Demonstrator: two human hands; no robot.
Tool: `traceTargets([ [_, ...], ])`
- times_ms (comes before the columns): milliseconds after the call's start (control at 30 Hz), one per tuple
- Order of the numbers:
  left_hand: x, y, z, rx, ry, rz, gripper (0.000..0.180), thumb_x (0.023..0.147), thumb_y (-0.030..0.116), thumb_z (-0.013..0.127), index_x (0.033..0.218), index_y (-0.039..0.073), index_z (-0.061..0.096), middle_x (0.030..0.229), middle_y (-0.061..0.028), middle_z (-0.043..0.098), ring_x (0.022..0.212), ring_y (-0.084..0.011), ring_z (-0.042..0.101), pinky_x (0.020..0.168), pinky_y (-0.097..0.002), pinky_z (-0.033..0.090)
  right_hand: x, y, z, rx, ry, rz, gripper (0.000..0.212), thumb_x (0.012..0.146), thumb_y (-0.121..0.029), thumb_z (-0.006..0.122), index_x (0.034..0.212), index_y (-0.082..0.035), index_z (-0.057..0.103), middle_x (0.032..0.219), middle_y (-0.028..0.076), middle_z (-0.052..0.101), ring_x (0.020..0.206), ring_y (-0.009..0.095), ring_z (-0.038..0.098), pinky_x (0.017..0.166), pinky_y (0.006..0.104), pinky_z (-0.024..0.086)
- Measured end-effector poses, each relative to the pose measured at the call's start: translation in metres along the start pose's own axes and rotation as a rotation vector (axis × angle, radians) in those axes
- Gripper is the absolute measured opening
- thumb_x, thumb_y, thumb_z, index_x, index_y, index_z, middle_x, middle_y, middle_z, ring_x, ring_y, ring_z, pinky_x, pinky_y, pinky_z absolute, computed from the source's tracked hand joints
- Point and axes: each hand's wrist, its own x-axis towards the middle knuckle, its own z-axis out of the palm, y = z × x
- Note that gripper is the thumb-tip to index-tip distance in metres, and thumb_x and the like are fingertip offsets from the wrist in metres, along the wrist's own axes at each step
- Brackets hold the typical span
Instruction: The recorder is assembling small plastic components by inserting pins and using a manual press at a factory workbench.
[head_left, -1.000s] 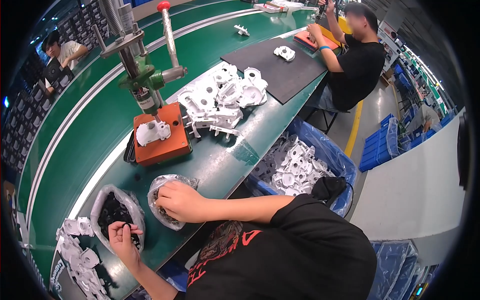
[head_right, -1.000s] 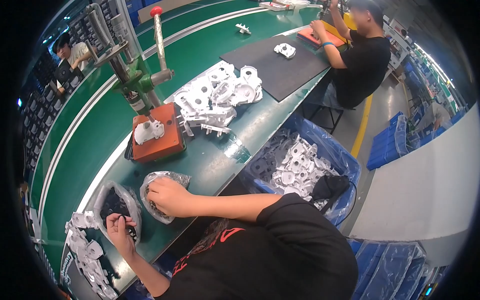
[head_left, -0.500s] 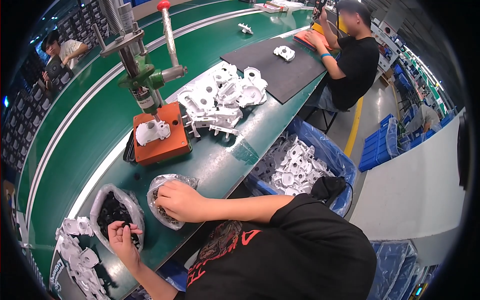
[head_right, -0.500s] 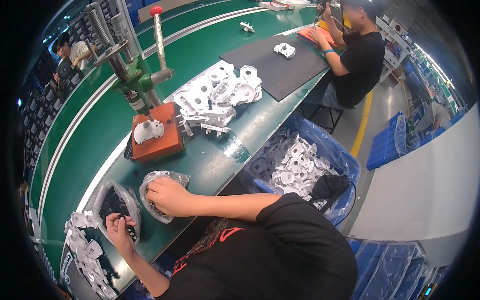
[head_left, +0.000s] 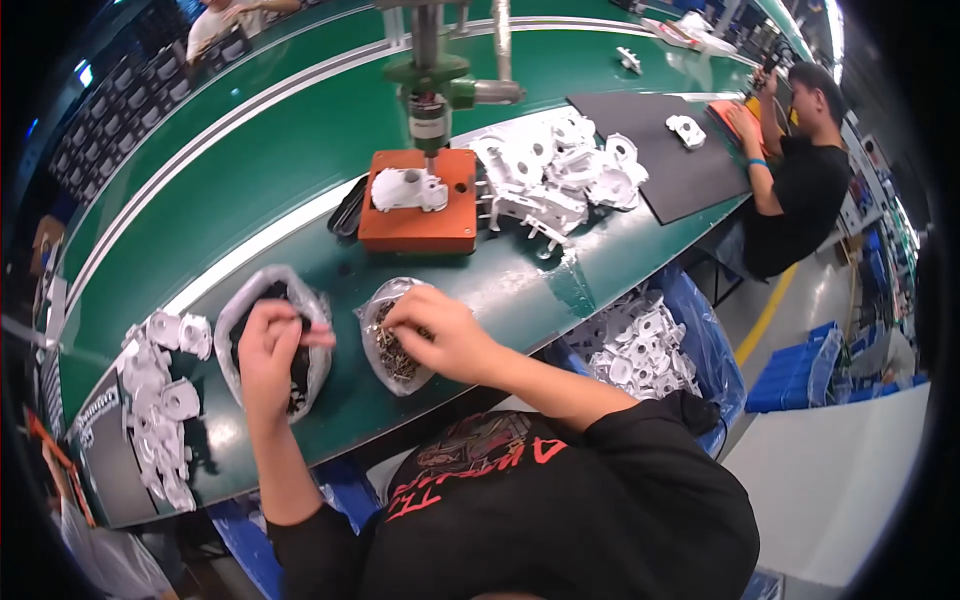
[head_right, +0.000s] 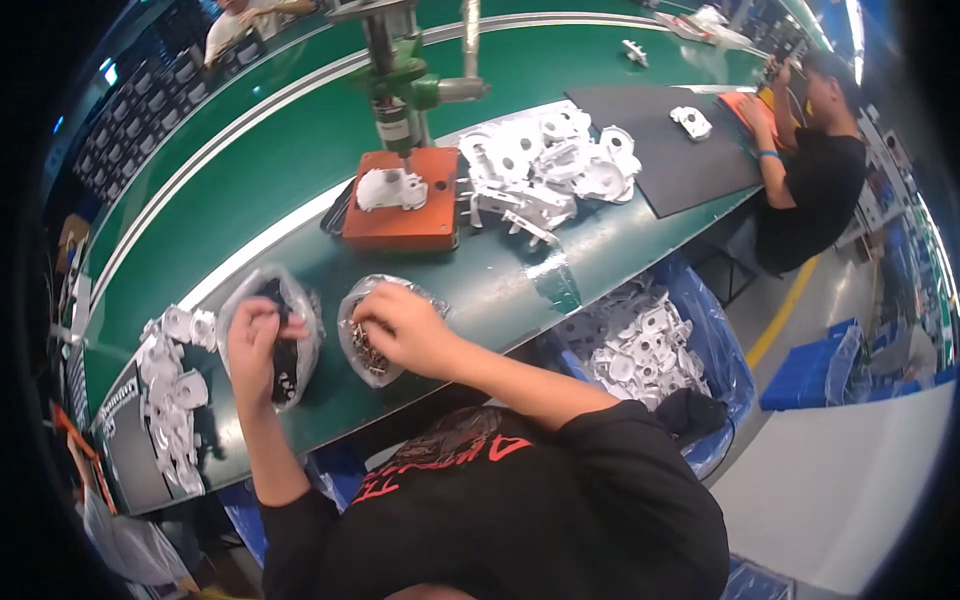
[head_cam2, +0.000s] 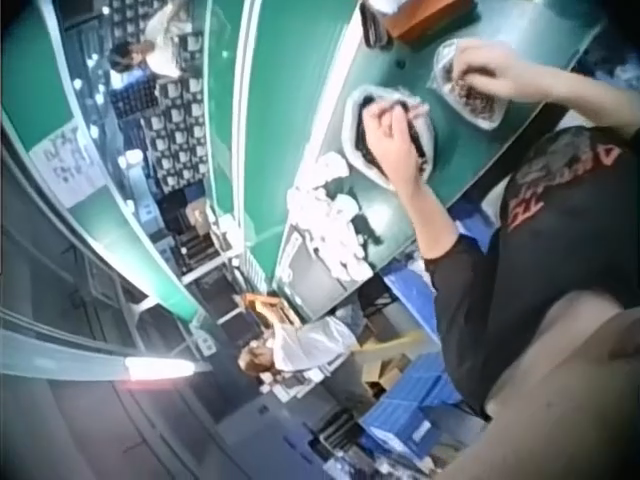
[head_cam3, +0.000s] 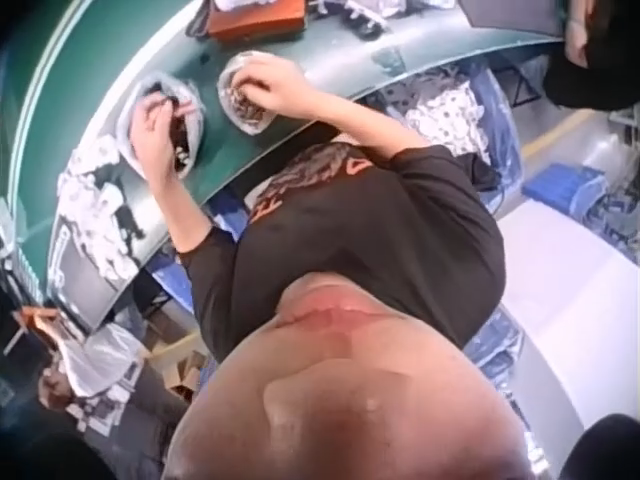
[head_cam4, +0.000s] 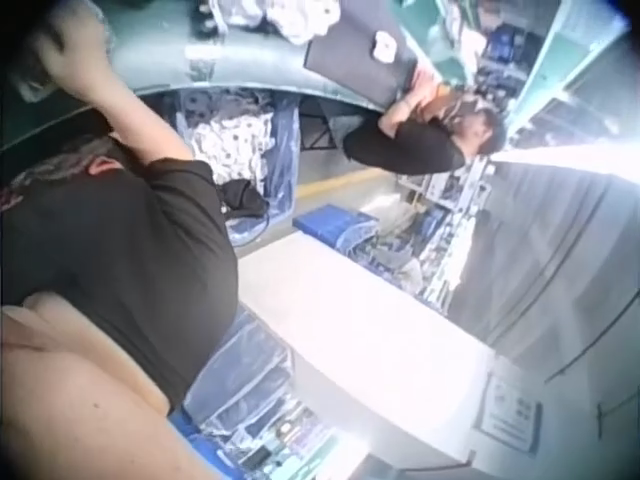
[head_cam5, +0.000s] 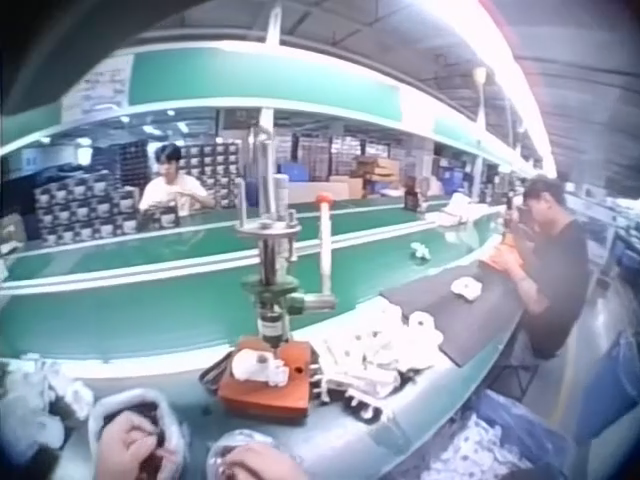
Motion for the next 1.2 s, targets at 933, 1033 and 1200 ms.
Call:
traceTargets([
  [933, 0.272, -0.023, 0.116, 0.817, -0.747, -0.140, 0.012, 0.072, 0.009, 0.068, 0.083, 0.009, 0.067, 0.079, 0.0018, 0.063, 0.076, -0.0085, 0.055, 0.065, -0.0258, 0.042, -0.038, 0.052, -0.091, 0.337, 0.329, 0.516, 0.009, 0.085, -0.003, 0.058, 0.094, 0.000, 0.061, 0.087, -0.001, 0.060, 0.079, 0.004, 0.053, 0.070, 0.0182, 0.042],
  [1033, 0.283, -0.034, 0.112, 0.890, -0.767, -0.146, 0.018, 0.071, 0.017, 0.069, 0.088, 0.012, 0.069, 0.083, -0.0019, 0.066, 0.080, -0.0150, 0.058, 0.070, -0.0321, 0.044, -0.038, 0.052, -0.090, 0.353, 0.316, 0.533, 0.010, 0.085, -0.003, 0.058, 0.094, 0.000, 0.061, 0.088, -0.001, 0.060, 0.079, 0.004, 0.053, 0.072, 0.0185, 0.042],
  [1200, 0.287, -0.037, 0.110, 0.916, -0.809, -0.130, 0.017, 0.071, 0.015, 0.069, 0.088, 0.013, 0.069, 0.086, -0.0025, 0.067, 0.083, -0.0153, 0.059, 0.073, -0.0313, 0.045, -0.038, 0.050, -0.089, 0.351, 0.310, 0.520, 0.010, 0.085, -0.003, 0.058, 0.094, 0.000, 0.061, 0.088, -0.001, 0.060, 0.081, 0.004, 0.053, 0.073, 0.0187, 0.042],
])
